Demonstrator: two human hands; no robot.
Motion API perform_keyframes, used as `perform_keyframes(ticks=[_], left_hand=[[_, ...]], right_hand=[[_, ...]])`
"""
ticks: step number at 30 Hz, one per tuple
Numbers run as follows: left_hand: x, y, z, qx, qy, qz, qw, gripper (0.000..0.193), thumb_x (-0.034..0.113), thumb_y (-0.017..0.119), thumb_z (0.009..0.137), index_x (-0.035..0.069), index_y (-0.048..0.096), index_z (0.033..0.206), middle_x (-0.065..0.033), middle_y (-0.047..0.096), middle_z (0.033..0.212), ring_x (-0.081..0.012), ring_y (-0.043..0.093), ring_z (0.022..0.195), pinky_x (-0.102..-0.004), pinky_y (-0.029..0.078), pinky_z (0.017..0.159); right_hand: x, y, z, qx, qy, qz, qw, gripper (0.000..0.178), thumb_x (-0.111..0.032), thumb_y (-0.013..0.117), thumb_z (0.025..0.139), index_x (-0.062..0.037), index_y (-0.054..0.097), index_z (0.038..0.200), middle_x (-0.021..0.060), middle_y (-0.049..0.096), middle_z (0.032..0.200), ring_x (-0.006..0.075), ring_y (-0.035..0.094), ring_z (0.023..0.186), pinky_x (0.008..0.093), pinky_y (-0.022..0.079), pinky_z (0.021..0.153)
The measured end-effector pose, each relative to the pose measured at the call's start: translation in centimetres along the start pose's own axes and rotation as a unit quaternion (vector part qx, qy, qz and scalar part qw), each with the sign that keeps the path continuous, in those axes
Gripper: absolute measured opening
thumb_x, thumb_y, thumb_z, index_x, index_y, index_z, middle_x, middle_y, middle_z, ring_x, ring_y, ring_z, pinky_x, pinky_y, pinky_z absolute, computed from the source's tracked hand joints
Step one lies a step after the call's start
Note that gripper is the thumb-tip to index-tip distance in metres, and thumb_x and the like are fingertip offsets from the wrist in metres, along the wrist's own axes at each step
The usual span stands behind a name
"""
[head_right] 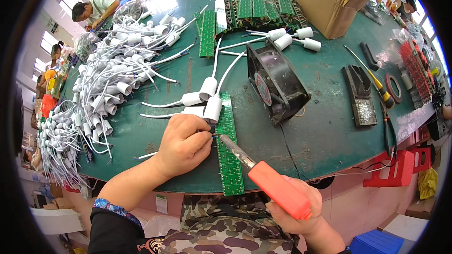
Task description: The person solders wired light sockets onto a circuit board using a soldering iron, attaching the wire leads one by one.
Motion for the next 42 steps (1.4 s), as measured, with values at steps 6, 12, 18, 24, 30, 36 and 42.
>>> perform_keyframes(ticks=[6,12,18,24,30,36,42], left_hand=[[0.1,-0.1,0.2,-0.008,0.003,0.008,1.0,0.02,0.002,0.077,0.067,0.007,0.066,0.083,-0.0049,0.065,0.095,-0.0259,0.063,0.088,-0.0403,0.047,0.077],[0.1,-0.1,0.2,-0.015,0.009,0.014,1.0,0.021,0.002,0.077,0.066,0.007,0.066,0.083,-0.0048,0.064,0.096,-0.0256,0.064,0.09,-0.0405,0.048,0.078],[0.1,-0.1,0.1,-0.028,0.019,0.021,0.999,0.022,0.003,0.077,0.065,0.007,0.065,0.083,-0.005,0.063,0.098,-0.0255,0.064,0.093,-0.0407,0.048,0.08],[0.1,0.0,0.1,-0.037,0.027,0.027,0.999,0.023,0.004,0.077,0.065,0.007,0.064,0.084,-0.0049,0.063,0.099,-0.0255,0.065,0.094,-0.0411,0.049,0.081],[0.2,0.0,0.2,-0.037,0.031,0.029,0.998,0.023,0.004,0.077,0.066,0.007,0.064,0.085,-0.0048,0.063,0.1,-0.0255,0.065,0.094,-0.0412,0.049,0.082],[0.1,-0.1,0.1,-0.042,0.029,0.033,0.998,0.022,0.005,0.077,0.067,0.007,0.065,0.085,-0.0044,0.064,0.101,-0.0252,0.064,0.095,-0.0411,0.049,0.082],[0.2,-0.2,0.1,-0.046,0.029,0.036,0.998,0.022,0.005,0.076,0.067,0.008,0.065,0.085,-0.0041,0.064,0.1,-0.0251,0.064,0.095,-0.041,0.049,0.083]], right_hand=[[0.2,0.3,0.3,0.019,-0.025,0.013,0.999,0.051,-0.008,0.083,0.078,0.007,0.061,0.121,0.0206,0.071,0.111,0.0299,0.074,0.085,0.0373,0.06,0.076],[0.4,0.6,0.4,0.015,-0.026,0.021,0.999,0.055,-0.006,0.083,0.077,0.0074,0.058,0.124,0.0203,0.072,0.108,0.0298,0.074,0.081,0.0371,0.06,0.074],[0.3,0.6,0.5,0.021,-0.026,0.03,0.999,0.056,-0.006,0.083,0.078,0.0082,0.056,0.125,0.0213,0.072,0.106,0.0296,0.074,0.079,0.0376,0.06,0.072],[0.4,0.5,0.4,0.014,-0.02,0.035,0.999,0.057,-0.007,0.083,0.079,0.0095,0.055,0.126,0.0217,0.072,0.106,0.0297,0.074,0.08,0.0382,0.06,0.072],[0.5,0.6,0.4,0.021,-0.022,0.044,0.999,0.058,-0.007,0.083,0.079,0.0099,0.055,0.128,0.0221,0.072,0.107,0.0307,0.075,0.084,0.0384,0.06,0.074],[-0.4,-0.2,0.8,0.008,-0.014,0.013,1.0,0.051,-0.007,0.083,0.078,0.0062,0.061,0.122,0.0199,0.073,0.11,0.0314,0.075,0.085,0.0387,0.06,0.077],[0.0,-0.7,-1.0,0.049,0.046,0.014,0.998,0.044,-0.008,0.081,0.078,0.003,0.067,0.118,0.0152,0.073,0.107,0.0304,0.073,0.086,0.0381,0.059,0.079]])
Point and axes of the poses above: each hand's wrist, its own z-axis towards the middle knuckle, its own y-axis out of the palm, x = y × z, the point moved 3 cm from there along z, towards the middle knuckle
